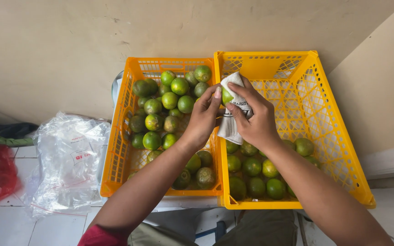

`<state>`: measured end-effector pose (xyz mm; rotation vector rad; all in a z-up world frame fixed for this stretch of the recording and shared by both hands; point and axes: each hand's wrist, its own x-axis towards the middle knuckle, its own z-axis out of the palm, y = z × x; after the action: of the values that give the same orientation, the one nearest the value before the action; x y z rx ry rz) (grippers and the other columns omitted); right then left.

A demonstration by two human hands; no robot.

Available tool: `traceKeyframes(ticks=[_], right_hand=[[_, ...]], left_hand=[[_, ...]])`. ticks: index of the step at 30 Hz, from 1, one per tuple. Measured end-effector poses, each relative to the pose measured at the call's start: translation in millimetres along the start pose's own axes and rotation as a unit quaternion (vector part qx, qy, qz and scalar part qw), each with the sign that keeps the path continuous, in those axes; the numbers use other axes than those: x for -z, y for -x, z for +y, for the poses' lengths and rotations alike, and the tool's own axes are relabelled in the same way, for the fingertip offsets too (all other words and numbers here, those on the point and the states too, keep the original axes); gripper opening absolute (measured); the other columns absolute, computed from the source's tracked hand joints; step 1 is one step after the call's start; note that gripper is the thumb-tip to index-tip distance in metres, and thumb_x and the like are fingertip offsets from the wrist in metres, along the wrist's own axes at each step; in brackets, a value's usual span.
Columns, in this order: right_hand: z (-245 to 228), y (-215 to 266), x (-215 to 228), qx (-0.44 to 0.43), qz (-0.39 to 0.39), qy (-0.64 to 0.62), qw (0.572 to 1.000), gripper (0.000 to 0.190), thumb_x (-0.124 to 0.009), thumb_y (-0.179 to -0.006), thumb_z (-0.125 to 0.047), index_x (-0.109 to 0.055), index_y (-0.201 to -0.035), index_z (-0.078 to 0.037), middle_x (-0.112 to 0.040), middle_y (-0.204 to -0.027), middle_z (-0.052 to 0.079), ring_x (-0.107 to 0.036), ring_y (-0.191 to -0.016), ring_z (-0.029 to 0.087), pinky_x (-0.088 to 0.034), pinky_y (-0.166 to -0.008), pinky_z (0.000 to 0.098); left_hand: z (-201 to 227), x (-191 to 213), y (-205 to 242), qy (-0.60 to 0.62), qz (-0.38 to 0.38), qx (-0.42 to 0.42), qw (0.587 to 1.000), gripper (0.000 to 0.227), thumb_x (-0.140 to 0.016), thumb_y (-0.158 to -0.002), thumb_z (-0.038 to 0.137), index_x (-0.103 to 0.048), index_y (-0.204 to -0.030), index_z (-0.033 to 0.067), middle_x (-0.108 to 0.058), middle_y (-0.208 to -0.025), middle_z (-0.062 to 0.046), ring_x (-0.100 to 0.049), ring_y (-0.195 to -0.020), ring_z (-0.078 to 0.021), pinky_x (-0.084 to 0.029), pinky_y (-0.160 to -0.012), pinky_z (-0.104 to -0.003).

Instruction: Cleaning oranges by wiping them individually with a cloth and transferring them from one crate to another.

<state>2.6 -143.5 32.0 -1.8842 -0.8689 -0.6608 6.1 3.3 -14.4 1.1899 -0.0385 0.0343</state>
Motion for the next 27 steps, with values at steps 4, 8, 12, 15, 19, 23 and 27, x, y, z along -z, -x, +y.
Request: traceKeyframes(ticks=[4, 8, 12, 15, 19, 23, 27], right_hand=[[-2.6, -0.7, 4.9, -0.091, 0.014, -0.051, 0.994, 0.041, -0.055, -0.107, -0.031, -0.059, -0.138, -0.004, -0.063, -0.13, 0.027, -0.065, -0.118, 0.041, -0.053, -0.097, 0.0528], [0.1, -3.8, 6.8, -0.102, 0.006, -0.054, 0.993, 0.04, -0.052, -0.108, -0.031, -0.057, -0.138, -0.005, -0.067, -0.106, 0.021, -0.061, -0.084, 0.026, -0.051, -0.071, 0.0379], [-7.4, 1.4, 0.3, 0.0, 0.003, 0.002, 1.0, 0.03, -0.066, -0.099, -0.006, -0.067, -0.129, -0.004, -0.062, -0.13, 0.033, -0.063, -0.117, 0.048, -0.056, -0.092, 0.0523], [0.5, 1.3, 1.5, -0.014, 0.006, -0.008, 1.0, 0.026, -0.061, -0.103, -0.012, -0.067, -0.127, -0.004, -0.062, -0.132, 0.031, -0.063, -0.119, 0.046, -0.054, -0.097, 0.053], [10.1, 5.8, 1.7, -0.072, 0.004, -0.043, 0.996, 0.031, -0.056, -0.106, -0.024, -0.065, -0.13, -0.006, -0.066, -0.131, 0.023, -0.065, -0.12, 0.038, -0.054, -0.097, 0.0485], [2.3, 2.3, 5.6, -0.114, -0.035, -0.078, 0.99, 0.044, -0.045, -0.108, -0.032, -0.054, -0.141, -0.005, -0.063, -0.131, 0.029, -0.061, -0.123, 0.045, -0.049, -0.1, 0.0576], [-11.2, -4.5, 8.7, -0.076, -0.06, -0.074, 0.992, 0.05, -0.047, -0.108, -0.03, -0.045, -0.15, -0.003, -0.054, -0.142, 0.032, -0.054, -0.131, 0.048, -0.043, -0.107, 0.0612]], left_hand=[[14.3, -3.4, 4.5, -0.094, -0.028, -0.097, 0.99, 0.036, -0.062, -0.104, 0.02, -0.061, -0.139, 0.0126, -0.063, -0.12, -0.015, -0.064, -0.098, -0.0204, -0.063, -0.082, -0.042], [23.1, -7.1, 8.2, -0.102, -0.009, -0.118, 0.988, 0.037, -0.058, -0.104, 0.018, -0.057, -0.14, 0.0087, -0.058, -0.125, -0.019, -0.066, -0.101, -0.0274, -0.061, -0.088, -0.048], [3.3, -1.3, 1.1, -0.043, 0.04, -0.012, 0.998, 0.039, -0.037, -0.11, 0.032, -0.055, -0.136, 0.008, -0.058, -0.115, -0.016, -0.07, -0.096, -0.0294, -0.064, -0.081, -0.046], [1.9, -0.6, -1.9, -0.049, 0.028, 0.008, 0.998, 0.042, -0.04, -0.108, 0.042, -0.055, -0.135, 0.0129, -0.061, -0.112, -0.017, -0.071, -0.092, -0.0289, -0.065, -0.079, -0.047], [7.1, -6.5, 2.5, -0.114, -0.017, -0.068, 0.991, 0.03, -0.055, -0.106, 0.03, -0.062, -0.129, 0.0134, -0.067, -0.115, -0.018, -0.065, -0.102, -0.0239, -0.063, -0.083, -0.046], [12.5, -8.2, 9.9, -0.054, -0.03, -0.066, 0.996, 0.04, -0.061, -0.103, 0.022, -0.053, -0.14, 0.0098, -0.06, -0.129, -0.024, -0.066, -0.11, -0.0352, -0.06, -0.088, -0.055], [17.6, -6.1, 8.9, -0.013, -0.027, -0.085, 0.996, 0.05, -0.062, -0.102, 0.016, -0.046, -0.147, 0.0035, -0.054, -0.134, -0.026, -0.063, -0.116, -0.0402, -0.058, -0.091, -0.059]])
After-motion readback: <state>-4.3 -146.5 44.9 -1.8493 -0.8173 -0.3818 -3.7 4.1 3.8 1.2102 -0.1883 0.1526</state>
